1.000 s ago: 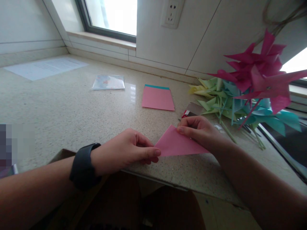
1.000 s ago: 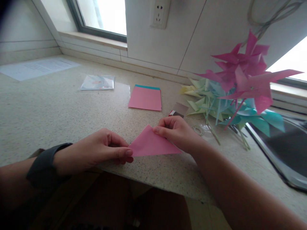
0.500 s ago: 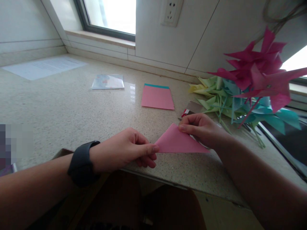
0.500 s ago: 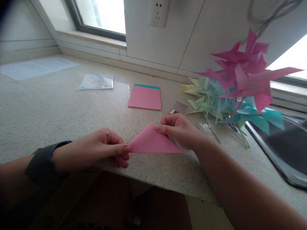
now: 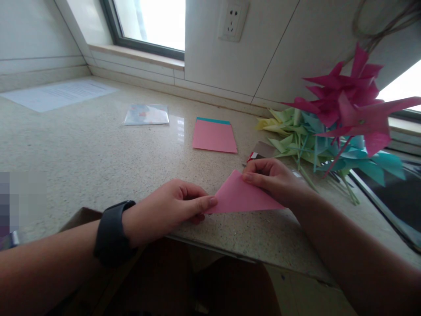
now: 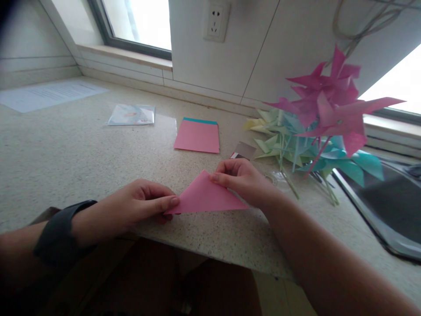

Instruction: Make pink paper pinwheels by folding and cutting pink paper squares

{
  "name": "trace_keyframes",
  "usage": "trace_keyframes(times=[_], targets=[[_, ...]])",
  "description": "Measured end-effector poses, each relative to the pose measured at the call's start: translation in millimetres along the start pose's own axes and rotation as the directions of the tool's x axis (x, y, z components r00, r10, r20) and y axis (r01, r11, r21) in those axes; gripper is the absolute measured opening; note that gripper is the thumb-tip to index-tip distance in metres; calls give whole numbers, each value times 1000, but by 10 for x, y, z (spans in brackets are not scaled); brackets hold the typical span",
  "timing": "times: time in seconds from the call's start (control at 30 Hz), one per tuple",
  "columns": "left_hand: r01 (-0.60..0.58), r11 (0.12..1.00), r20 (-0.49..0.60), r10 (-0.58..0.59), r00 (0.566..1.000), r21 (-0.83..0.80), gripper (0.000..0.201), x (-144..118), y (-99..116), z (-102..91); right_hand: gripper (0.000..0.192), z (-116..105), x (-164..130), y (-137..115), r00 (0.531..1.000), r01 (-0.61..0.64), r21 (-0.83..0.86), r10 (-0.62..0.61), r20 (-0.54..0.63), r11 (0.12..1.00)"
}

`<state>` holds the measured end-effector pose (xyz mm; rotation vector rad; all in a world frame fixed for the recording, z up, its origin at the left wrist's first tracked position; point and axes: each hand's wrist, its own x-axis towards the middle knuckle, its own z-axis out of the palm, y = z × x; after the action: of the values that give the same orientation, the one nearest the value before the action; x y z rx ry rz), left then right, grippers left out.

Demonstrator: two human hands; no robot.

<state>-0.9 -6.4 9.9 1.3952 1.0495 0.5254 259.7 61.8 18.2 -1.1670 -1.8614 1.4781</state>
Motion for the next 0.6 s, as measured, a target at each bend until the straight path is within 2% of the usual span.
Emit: trace_keyframes(times=[0.1, 0.2, 0.27, 0.37, 0.43, 0.5, 0.53, 0.6], targets=[[41, 997, -46, -37, 998, 69, 38, 3, -1, -13, 34, 36, 19, -22, 999, 46, -99, -48, -10, 994], [69, 948, -94, -41, 995, 312, 41, -26, 28, -7, 32, 69, 34, -26, 998, 61, -270, -64, -4, 961], [28, 842, -133, 52, 990, 538, 38, -60, 46, 10, 30, 92, 37, -22, 999, 54, -354, -52, 14, 934], [-10, 648, -193, 242, 951, 762, 30, -103, 31, 42, 26, 129, 35, -16, 998, 56, -466, -50, 25, 883], [-124, 524, -114, 399, 910, 843, 28, -110, -10, 56, 22, 151, 31, -12, 998, 66, -553, -64, 23, 830], [-279, 401, 35, 518, 855, 872, 24, -102, -60, 61, 19, 166, 23, -3, 995, 91, -620, -93, 30, 779], [-339, 349, 101, 552, 828, 874, 24, -96, -82, 62, 18, 169, 18, 3, 993, 110, -647, -113, 37, 754], [-386, 277, 167, 580, 797, 880, 24, -90, -111, 63, 17, 170, 9, 20, 986, 150, -689, -154, 57, 709]])
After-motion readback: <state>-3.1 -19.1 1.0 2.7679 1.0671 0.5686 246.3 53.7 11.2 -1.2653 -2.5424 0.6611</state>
